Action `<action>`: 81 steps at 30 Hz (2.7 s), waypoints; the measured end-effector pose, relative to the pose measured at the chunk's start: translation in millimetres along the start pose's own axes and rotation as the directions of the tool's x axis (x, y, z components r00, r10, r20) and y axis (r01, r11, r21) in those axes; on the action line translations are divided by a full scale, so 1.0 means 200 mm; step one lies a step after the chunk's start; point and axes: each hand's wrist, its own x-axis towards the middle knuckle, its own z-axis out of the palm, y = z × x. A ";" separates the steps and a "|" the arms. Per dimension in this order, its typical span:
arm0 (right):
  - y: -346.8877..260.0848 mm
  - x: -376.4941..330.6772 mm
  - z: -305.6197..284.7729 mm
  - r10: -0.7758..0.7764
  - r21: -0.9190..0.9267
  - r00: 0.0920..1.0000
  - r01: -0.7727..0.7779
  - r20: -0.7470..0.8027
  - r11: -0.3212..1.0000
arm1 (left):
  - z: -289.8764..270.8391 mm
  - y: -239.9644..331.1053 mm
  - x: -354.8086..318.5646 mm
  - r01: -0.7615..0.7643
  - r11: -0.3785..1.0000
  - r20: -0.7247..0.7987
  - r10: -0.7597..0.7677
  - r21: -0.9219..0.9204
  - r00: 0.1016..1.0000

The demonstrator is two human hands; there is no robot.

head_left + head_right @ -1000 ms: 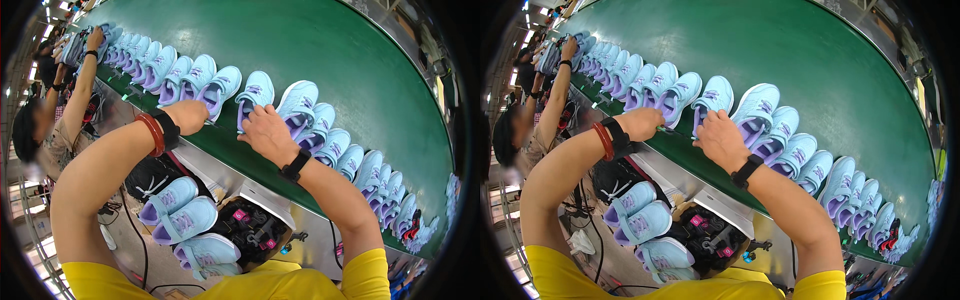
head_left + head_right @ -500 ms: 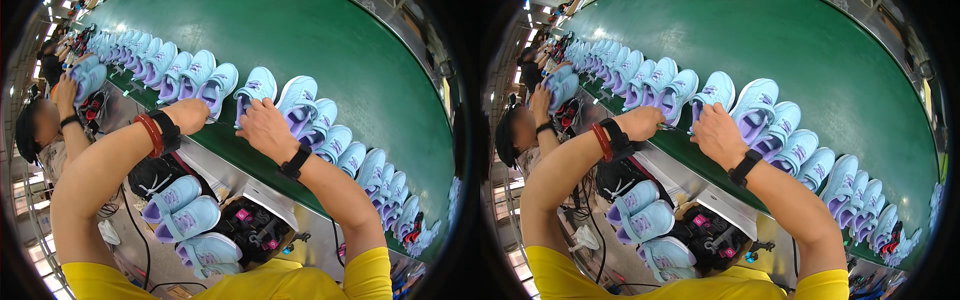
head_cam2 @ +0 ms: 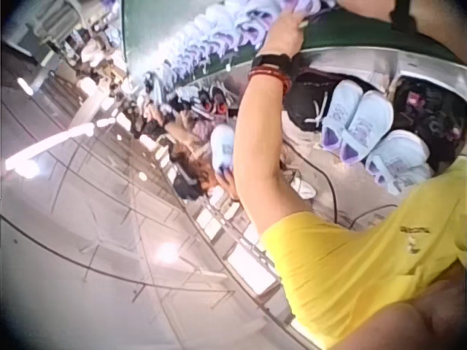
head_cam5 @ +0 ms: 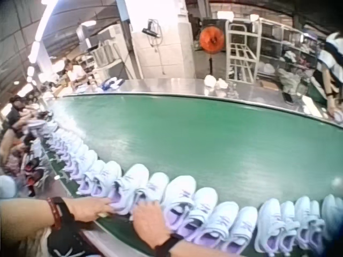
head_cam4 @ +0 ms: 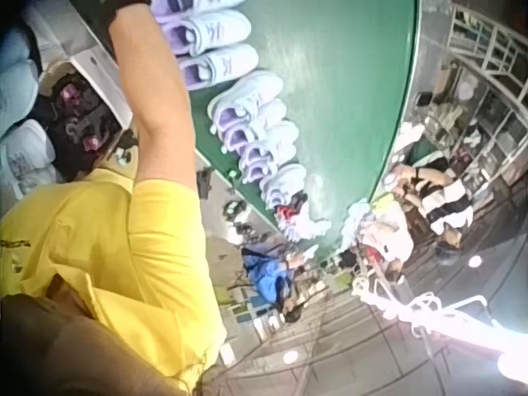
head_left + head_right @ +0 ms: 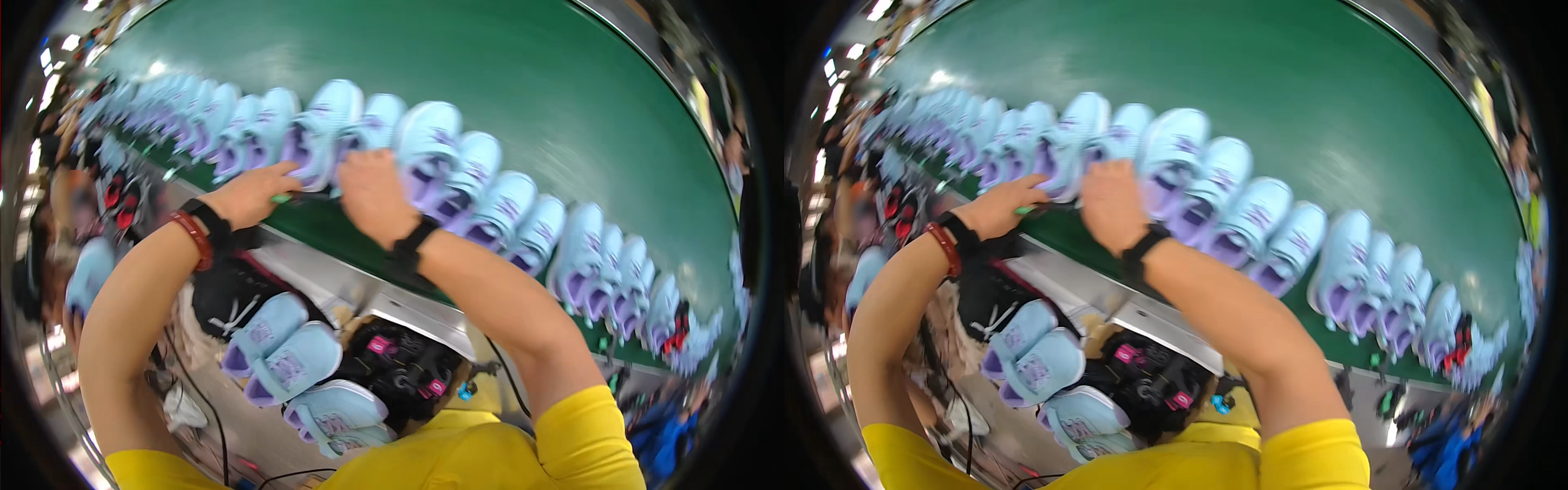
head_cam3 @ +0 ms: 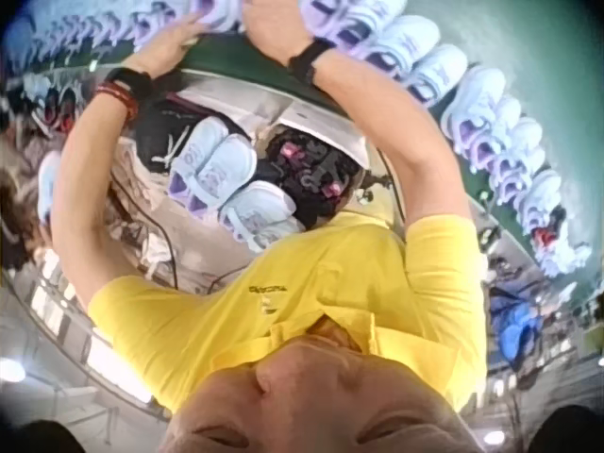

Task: The person attaches small green tags to the tongues of light blue sneakers arranged on a green conveyor belt. They pick up tags from a nearby box and clip them onto each shoe one by one.

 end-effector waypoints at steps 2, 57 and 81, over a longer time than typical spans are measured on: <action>-0.07 -0.01 -0.04 -0.042 0.240 0.988 0.077 -0.148 0.968 | -0.01 0.04 -0.05 0.077 0.983 0.092 -0.093 0.169 0.991; 0.42 -0.90 -0.70 0.048 -0.293 0.897 0.093 0.439 0.952 | -0.04 0.21 0.25 -0.147 0.974 -0.269 0.190 0.172 0.944; -0.22 -0.11 -0.35 0.236 0.621 0.621 -0.528 0.747 -0.579 | -0.24 0.16 0.26 -0.140 0.989 -0.198 0.147 0.046 0.969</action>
